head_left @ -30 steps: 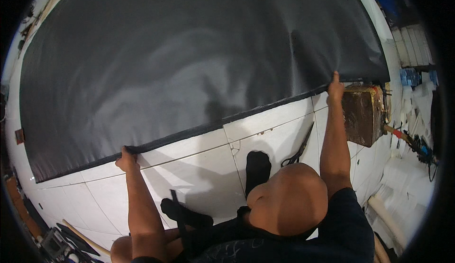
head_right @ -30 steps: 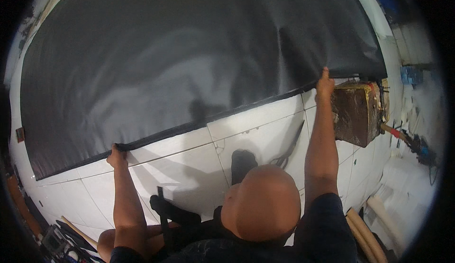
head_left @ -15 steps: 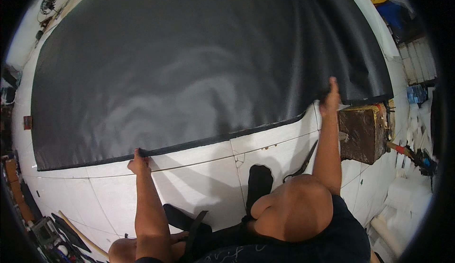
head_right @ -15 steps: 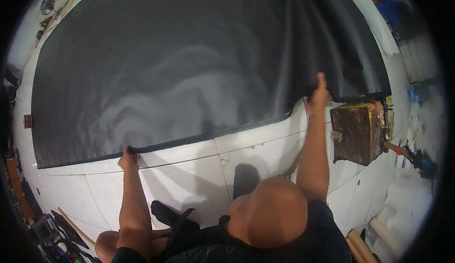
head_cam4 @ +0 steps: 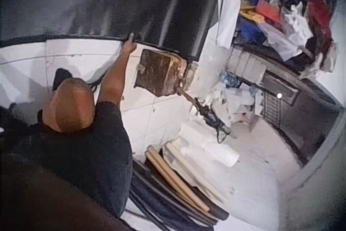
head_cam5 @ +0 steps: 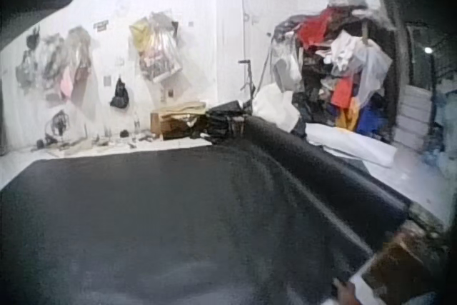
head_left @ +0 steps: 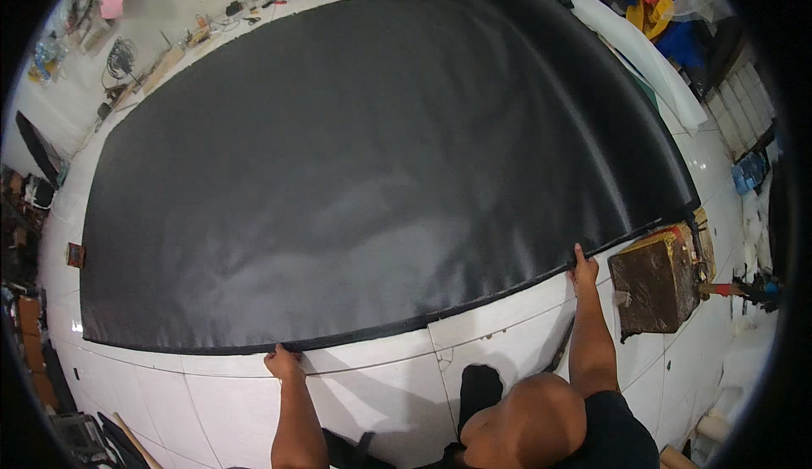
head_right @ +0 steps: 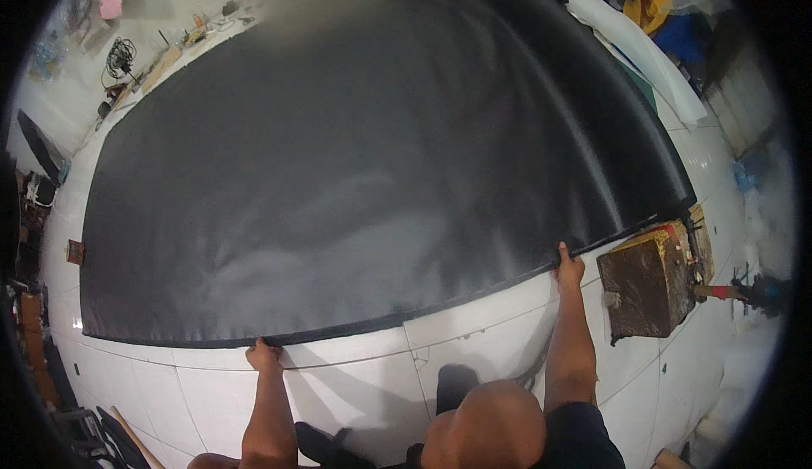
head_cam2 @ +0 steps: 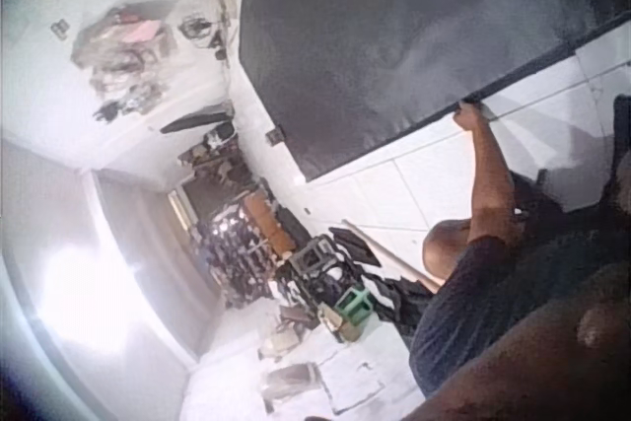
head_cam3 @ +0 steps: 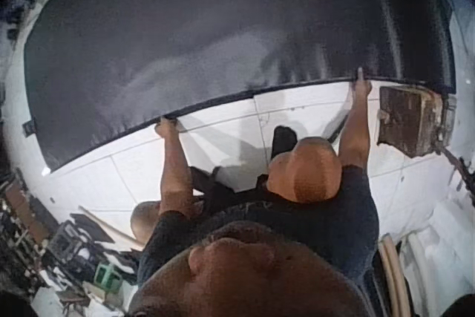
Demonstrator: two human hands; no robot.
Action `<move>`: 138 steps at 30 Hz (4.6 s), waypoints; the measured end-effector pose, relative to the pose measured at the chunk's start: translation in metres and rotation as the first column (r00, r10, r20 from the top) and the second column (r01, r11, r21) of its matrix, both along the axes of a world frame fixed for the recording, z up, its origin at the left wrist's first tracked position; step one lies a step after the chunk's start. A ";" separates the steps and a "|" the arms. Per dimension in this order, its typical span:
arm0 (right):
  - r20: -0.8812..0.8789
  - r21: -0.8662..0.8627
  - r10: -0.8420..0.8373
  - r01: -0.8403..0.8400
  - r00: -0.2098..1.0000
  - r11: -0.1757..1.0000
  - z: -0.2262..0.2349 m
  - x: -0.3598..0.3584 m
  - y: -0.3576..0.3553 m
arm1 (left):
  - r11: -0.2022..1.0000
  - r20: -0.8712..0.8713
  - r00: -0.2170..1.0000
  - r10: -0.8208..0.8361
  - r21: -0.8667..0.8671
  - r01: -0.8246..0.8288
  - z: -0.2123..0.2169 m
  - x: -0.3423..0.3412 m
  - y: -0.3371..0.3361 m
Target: The person draws on a cardboard strip using a pen and unfolds a large black sheet of fabric on the floor. The person then cuts the fabric sheet using shears and folds the cut material.
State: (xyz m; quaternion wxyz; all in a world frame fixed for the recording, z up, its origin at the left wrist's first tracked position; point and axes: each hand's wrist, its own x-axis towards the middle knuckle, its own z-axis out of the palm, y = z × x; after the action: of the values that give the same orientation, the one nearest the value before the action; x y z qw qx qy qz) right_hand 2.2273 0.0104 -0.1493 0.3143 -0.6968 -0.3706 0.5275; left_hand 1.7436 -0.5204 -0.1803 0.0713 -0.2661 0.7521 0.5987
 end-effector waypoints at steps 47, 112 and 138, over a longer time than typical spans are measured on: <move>0.846 0.402 0.434 -0.906 0.310 -0.134 -0.038 -0.274 -0.177 | 0.858 0.063 0.933 -0.355 0.418 0.298 0.043 0.050 0.037; 0.899 0.145 0.410 -0.988 0.157 0.062 -0.102 -0.374 -0.065 | 0.983 0.165 0.983 -0.082 0.174 0.053 0.051 0.051 0.092; -0.161 -0.036 0.840 -0.854 0.517 0.519 0.040 -0.110 -0.137 | 0.852 0.222 0.962 0.158 0.462 -0.247 0.044 0.020 0.029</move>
State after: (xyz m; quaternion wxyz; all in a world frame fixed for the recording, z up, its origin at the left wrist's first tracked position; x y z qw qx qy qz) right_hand 2.1169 -0.1265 -0.1090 0.0002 -0.4100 -0.6131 0.6753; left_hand 1.7634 -0.4913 -0.1359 0.1382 -0.3693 0.5361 0.7464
